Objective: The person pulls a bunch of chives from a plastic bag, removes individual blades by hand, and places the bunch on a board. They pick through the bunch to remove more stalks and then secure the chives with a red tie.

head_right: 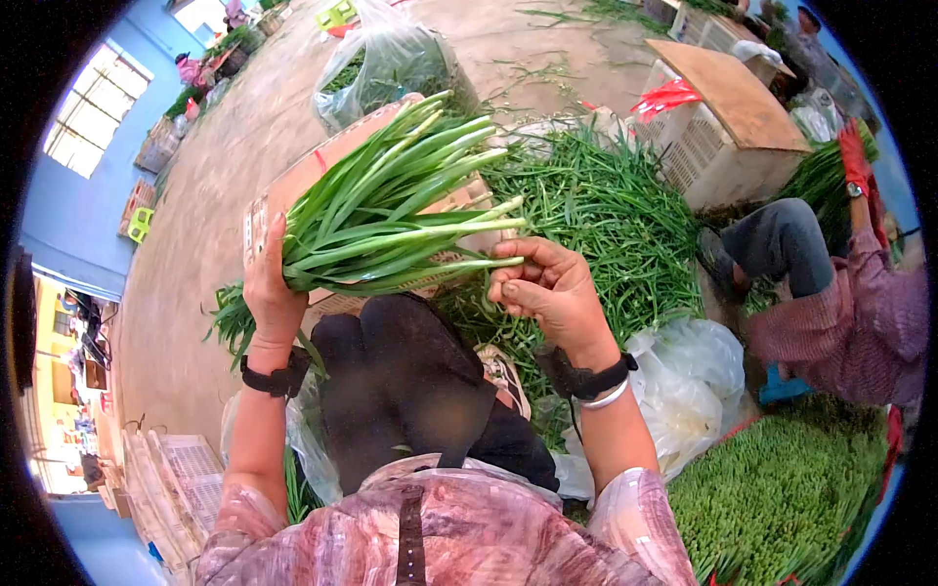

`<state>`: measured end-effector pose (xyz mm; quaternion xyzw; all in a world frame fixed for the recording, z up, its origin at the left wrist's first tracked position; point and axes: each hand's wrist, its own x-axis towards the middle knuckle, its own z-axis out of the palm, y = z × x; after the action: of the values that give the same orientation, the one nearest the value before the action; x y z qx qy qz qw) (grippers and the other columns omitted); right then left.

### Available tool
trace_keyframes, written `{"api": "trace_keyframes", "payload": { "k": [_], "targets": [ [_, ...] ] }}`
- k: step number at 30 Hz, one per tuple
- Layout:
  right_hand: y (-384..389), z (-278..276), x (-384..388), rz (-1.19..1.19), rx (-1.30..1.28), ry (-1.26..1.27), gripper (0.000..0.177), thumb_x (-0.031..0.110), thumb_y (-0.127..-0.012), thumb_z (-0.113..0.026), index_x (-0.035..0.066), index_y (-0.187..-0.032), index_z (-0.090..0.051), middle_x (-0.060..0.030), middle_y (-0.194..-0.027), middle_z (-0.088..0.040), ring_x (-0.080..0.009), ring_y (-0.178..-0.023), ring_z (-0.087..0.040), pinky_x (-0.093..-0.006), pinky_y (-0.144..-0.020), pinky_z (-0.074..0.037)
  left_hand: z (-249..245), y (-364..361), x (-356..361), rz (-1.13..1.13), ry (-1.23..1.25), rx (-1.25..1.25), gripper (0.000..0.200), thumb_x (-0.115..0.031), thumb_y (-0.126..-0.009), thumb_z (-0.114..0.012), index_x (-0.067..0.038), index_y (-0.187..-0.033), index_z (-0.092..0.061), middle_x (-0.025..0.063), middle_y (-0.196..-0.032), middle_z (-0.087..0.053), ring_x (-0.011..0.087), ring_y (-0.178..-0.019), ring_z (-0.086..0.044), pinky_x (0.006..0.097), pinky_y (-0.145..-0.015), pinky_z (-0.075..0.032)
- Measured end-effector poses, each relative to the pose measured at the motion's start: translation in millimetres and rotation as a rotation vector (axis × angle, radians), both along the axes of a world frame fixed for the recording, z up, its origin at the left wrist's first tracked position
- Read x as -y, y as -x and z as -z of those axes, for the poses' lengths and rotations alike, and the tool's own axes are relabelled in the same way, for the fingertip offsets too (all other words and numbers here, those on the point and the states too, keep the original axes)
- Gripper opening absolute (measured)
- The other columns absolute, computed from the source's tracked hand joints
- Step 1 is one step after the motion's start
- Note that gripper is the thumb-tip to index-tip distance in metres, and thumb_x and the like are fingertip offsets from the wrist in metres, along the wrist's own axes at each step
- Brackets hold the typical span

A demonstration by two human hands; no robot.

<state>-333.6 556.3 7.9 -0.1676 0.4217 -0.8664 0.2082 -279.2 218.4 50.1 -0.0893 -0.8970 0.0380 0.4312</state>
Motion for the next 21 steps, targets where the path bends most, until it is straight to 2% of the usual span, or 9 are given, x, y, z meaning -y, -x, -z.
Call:
{"api": "trace_keyframes", "payload": {
  "k": [3,6,7,10,14,15,18,19,21],
  "targets": [
    [12,18,-16,-0.124,-0.016,0.008,0.026,-0.003,-0.082,-0.060,-0.001,-0.107,-0.061,-0.0089,-0.080,-0.066,-0.0102,-0.066,-0.060,-0.0203,-0.057,-0.048,1,3,-2,0.022,0.008,-0.023,0.063,-0.010,-0.073,-0.068,-0.012,-0.133,-0.048,0.0035,-0.082,-0.062,0.0202,-0.069,-0.059,0.0327,-0.064,-0.045],
    [28,33,-23,-0.019,-0.258,-0.748,0.021,-0.001,-0.084,-0.058,-0.003,-0.104,-0.063,-0.0083,-0.081,-0.067,-0.0113,-0.067,-0.061,-0.0221,-0.059,-0.049,3,2,-4,0.016,-0.009,0.016,0.064,-0.008,-0.071,-0.070,-0.011,-0.132,-0.049,0.0047,-0.086,-0.061,0.0208,-0.073,-0.060,0.0327,-0.066,-0.045],
    [28,32,-27,0.132,-0.598,-1.416,0.021,0.005,-0.086,-0.058,-0.005,-0.103,-0.064,-0.0056,-0.083,-0.067,-0.0112,-0.072,-0.062,-0.0236,-0.064,-0.050,5,2,-3,0.006,-0.008,0.039,0.065,-0.006,-0.069,-0.072,-0.010,-0.131,-0.050,0.0077,-0.094,-0.063,0.0227,-0.078,-0.061,0.0333,-0.070,-0.047],
    [25,9,-27,0.313,-0.142,-0.636,0.027,0.015,-0.085,-0.062,-0.006,-0.102,-0.064,-0.0096,-0.088,-0.069,-0.0172,-0.076,-0.065,-0.0295,-0.069,-0.051,3,8,-5,-0.021,0.034,0.067,0.067,-0.004,-0.068,-0.072,-0.008,-0.131,-0.049,0.0110,-0.102,-0.065,0.0249,-0.080,-0.063,0.0341,-0.071,-0.049],
    [26,-3,9,0.284,-0.521,-0.969,0.036,0.022,-0.079,-0.069,-0.006,-0.101,-0.064,-0.0144,-0.089,-0.068,-0.0189,-0.077,-0.066,-0.0325,-0.072,-0.050,11,9,-10,-0.027,-0.004,0.085,0.070,-0.005,-0.070,-0.072,-0.004,-0.134,-0.043,0.0108,-0.103,-0.065,0.0254,-0.078,-0.062,0.0345,-0.070,-0.048],
    [30,0,16,0.323,-0.701,-1.141,0.026,0.014,-0.081,-0.067,-0.003,-0.099,-0.064,-0.0077,-0.090,-0.068,-0.0117,-0.079,-0.063,-0.0251,-0.066,-0.048,10,13,-13,0.010,0.052,0.019,0.073,-0.007,-0.071,-0.072,-0.001,-0.135,-0.039,0.0099,-0.102,-0.065,0.0253,-0.076,-0.061,0.0347,-0.069,-0.048],
    [39,-1,23,0.258,-0.372,-0.787,0.027,0.012,-0.080,-0.068,-0.003,-0.101,-0.063,-0.0093,-0.086,-0.068,-0.0147,-0.077,-0.065,-0.0264,-0.065,-0.049,10,10,-12,0.031,0.040,0.012,0.071,-0.009,-0.071,-0.072,0.000,-0.135,-0.040,0.0089,-0.099,-0.065,0.0246,-0.076,-0.061,0.0342,-0.069,-0.047],
    [38,3,28,0.255,-0.167,-0.418,0.023,0.009,-0.080,-0.067,-0.002,-0.100,-0.062,-0.0104,-0.081,-0.068,-0.0177,-0.072,-0.066,-0.0257,-0.062,-0.050,12,8,-11,0.018,0.023,0.028,0.070,-0.011,-0.072,-0.072,0.000,-0.134,-0.041,0.0077,-0.096,-0.065,0.0232,-0.076,-0.061,0.0336,-0.069,-0.047],
    [30,6,31,0.139,0.050,-0.284,0.022,0.007,-0.081,-0.066,-0.001,-0.100,-0.062,-0.0103,-0.081,-0.067,-0.0186,-0.073,-0.066,-0.0247,-0.060,-0.050,15,9,-12,0.013,0.022,0.023,0.069,-0.013,-0.072,-0.072,0.000,-0.133,-0.042,0.0069,-0.094,-0.065,0.0225,-0.077,-0.061,0.0332,-0.069,-0.046]
  ]
}}
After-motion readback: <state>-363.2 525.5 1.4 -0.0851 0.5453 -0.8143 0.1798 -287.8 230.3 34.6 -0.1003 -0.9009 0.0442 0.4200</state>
